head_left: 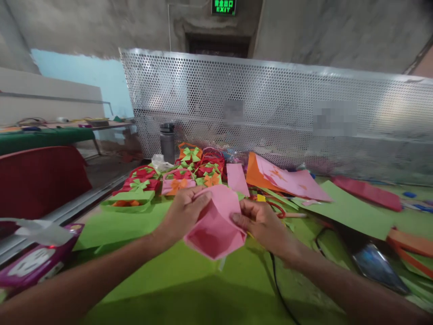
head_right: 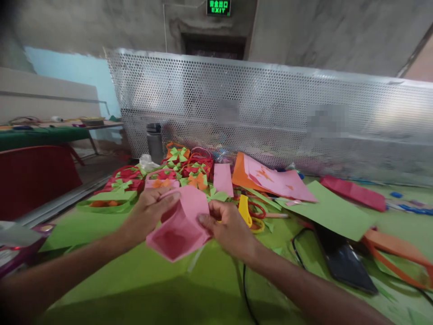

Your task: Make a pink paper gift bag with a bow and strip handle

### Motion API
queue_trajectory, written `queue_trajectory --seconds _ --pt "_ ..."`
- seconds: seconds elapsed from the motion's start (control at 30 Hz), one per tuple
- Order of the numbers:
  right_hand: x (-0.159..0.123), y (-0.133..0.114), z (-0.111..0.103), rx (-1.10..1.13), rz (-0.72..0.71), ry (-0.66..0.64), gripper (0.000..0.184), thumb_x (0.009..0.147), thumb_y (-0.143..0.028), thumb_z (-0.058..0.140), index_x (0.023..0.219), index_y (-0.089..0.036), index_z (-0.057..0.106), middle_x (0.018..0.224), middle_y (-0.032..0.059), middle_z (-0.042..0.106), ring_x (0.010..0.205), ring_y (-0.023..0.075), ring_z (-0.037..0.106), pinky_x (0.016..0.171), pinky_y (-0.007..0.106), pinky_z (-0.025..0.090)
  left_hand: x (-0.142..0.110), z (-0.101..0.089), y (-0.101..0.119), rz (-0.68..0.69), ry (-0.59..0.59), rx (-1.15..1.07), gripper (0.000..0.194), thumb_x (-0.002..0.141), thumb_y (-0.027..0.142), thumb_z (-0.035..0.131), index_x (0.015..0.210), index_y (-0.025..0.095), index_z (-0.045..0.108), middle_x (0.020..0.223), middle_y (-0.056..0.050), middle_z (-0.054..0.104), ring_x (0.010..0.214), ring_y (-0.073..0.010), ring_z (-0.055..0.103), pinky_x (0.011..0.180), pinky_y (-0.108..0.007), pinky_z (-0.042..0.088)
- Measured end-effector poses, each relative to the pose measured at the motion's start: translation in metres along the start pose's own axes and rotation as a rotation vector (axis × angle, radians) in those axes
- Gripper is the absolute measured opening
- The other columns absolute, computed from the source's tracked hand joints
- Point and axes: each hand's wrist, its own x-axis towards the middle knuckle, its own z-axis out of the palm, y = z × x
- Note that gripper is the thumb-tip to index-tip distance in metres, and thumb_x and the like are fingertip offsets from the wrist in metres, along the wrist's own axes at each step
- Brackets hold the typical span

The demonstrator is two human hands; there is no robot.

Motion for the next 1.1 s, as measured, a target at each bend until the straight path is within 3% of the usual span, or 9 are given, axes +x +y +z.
queue_trajectory --seconds 0.13,0.33,0.63,0.83,0.97,1.1 --pt "0.001 -0.007 -0.004 0.024 -0.086 0.130 0.022 0.075 -0.036 0.059 0.071 -0.015 0.055 0.063 -0.0028 0.050 0.057 0.0093 0.042 0.054 0.023 0.037 0.023 -0.007 0.022 0.132 -0.049 0.139 0.023 0.080 0.032 0.049 0.067 0.014 0.053 0.057 0.004 0.047 0.048 -0.0071 0.041 0.045 -0.018 0.031" --pt "0.002 -0.014 -0.009 0.101 -0.151 0.312 0.019 0.076 -0.033 0.058 0.068 -0.017 0.051 0.062 -0.0027 0.049 0.057 0.0101 0.043 0.056 0.024 0.037 0.048 0.001 0.056 0.294 -0.419 0.331 0.023 0.079 0.025 0.048 0.059 0.015 0.048 0.051 0.006 0.036 0.045 -0.0056 0.032 0.042 -0.018 0.023" --pt "0.006 -0.020 -0.019 0.188 -0.213 0.342 0.019 0.075 -0.035 0.060 0.067 -0.019 0.052 0.059 -0.0035 0.050 0.054 0.0103 0.044 0.057 0.025 0.038 0.073 0.007 0.083 0.473 -0.553 0.480 0.025 0.077 0.021 0.045 0.053 0.017 0.038 0.049 0.006 0.030 0.043 -0.0060 0.027 0.041 -0.020 0.021" --pt "0.013 -0.008 -0.033 0.163 -0.168 0.398 0.020 0.073 -0.035 0.060 0.068 -0.018 0.051 0.055 -0.0041 0.047 0.047 0.0081 0.038 0.047 0.023 0.033 0.083 0.015 0.063 0.414 -0.408 0.428 0.031 0.073 0.024 0.051 0.049 0.017 0.033 0.048 0.007 0.026 0.043 -0.0052 0.024 0.041 -0.020 0.016" --pt "0.016 -0.001 -0.036 0.147 -0.104 0.414 0.023 0.068 -0.033 0.065 0.063 -0.017 0.050 0.055 -0.0049 0.047 0.047 0.0070 0.038 0.045 0.021 0.032 0.081 0.016 0.038 0.285 -0.395 0.363 0.030 0.071 0.032 0.057 0.051 0.016 0.041 0.049 0.007 0.028 0.044 -0.0055 0.024 0.041 -0.020 0.017" --pt "0.017 0.004 -0.034 0.122 0.021 0.244 0.020 0.065 -0.032 0.066 0.064 -0.016 0.053 0.055 -0.0044 0.050 0.048 0.0072 0.040 0.045 0.021 0.032 0.071 0.015 0.021 0.223 -0.367 0.411 0.026 0.071 0.031 0.056 0.053 0.015 0.048 0.049 0.007 0.031 0.045 -0.0061 0.027 0.041 -0.020 0.018"
